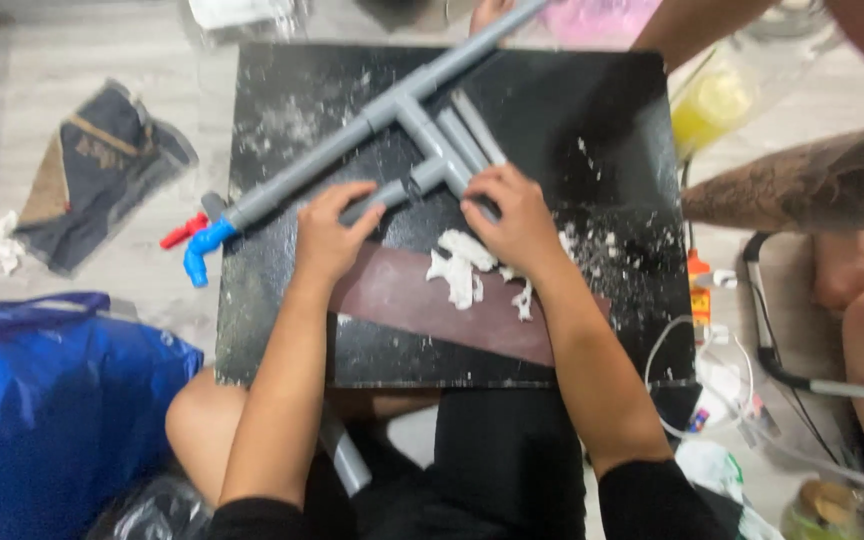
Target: The person sits on the floor and sands the ends of gray PVC pipes using a piece of sandpaper placed on a black table. They hold the pipes with one hand and rub them against the sandpaper with the other, occasionally wiping the surface with a white cloth.
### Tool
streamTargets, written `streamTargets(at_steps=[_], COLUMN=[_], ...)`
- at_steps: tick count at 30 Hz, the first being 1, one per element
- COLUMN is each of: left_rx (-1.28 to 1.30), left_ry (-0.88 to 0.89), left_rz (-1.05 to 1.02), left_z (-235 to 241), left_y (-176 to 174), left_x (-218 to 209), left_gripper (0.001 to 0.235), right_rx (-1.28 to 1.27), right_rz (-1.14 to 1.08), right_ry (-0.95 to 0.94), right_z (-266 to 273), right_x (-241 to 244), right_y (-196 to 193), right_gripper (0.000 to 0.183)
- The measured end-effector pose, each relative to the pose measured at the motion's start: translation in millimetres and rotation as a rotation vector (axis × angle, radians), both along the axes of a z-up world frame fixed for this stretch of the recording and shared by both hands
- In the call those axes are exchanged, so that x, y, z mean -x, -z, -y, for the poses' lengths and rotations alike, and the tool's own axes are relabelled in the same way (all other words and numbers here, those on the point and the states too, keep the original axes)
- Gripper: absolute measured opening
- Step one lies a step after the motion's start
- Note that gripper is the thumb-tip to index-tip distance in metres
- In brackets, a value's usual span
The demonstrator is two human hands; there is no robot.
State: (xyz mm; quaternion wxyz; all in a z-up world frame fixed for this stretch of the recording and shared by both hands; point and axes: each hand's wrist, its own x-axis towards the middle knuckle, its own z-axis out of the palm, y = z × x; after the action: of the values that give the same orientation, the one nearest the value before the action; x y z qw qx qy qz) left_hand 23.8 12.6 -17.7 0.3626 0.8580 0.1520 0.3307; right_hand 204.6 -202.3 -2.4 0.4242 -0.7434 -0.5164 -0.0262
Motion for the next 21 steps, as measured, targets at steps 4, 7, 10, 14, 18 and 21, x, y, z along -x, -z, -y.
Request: streamTargets(at_steps=[4, 7, 10, 14, 18, 21], left_rx=[0.02, -0.013, -0.027, -0.055, -0.012, -0.006], left_ry=[-0.011, -0.002, 0.001, 0.019, 0.01, 0.029], left_rz=[-0.037, -0.025, -0.037, -0.01, -0.016, -0.008], left_z=[2.4, -5.8, 0.6, -3.5, -0.4, -0.2], left_y=[5.1, 8.2, 6.3, 8.7, 2.6, 2.5], left_x=[4.8, -4.3, 4.2, 1.8, 2.5, 1.2], left_gripper=[0.026, 0.025, 0.023, 0.023, 0.022, 0.022], right_rx=[0.003, -0.008, -0.027, -0.034, -0.029, -0.041], right_rz=[-0.063, -0.054, -0.04, -0.004, -0.074, -0.1], right_ry=[0.011, 0.006, -0.028, -0.025, -0.007, -0.005], right_z=[3.4, -1.7, 1.9, 2.7, 2.1, 3.3], right_x=[6.8, -3.2, -1.0, 0.4, 4.7, 5.2], right_y=[-1.7, -1.5, 4.2, -0.2, -3.9, -6.8], right_gripper=[0.008, 0.009, 0.009, 0.009, 0.007, 0.006])
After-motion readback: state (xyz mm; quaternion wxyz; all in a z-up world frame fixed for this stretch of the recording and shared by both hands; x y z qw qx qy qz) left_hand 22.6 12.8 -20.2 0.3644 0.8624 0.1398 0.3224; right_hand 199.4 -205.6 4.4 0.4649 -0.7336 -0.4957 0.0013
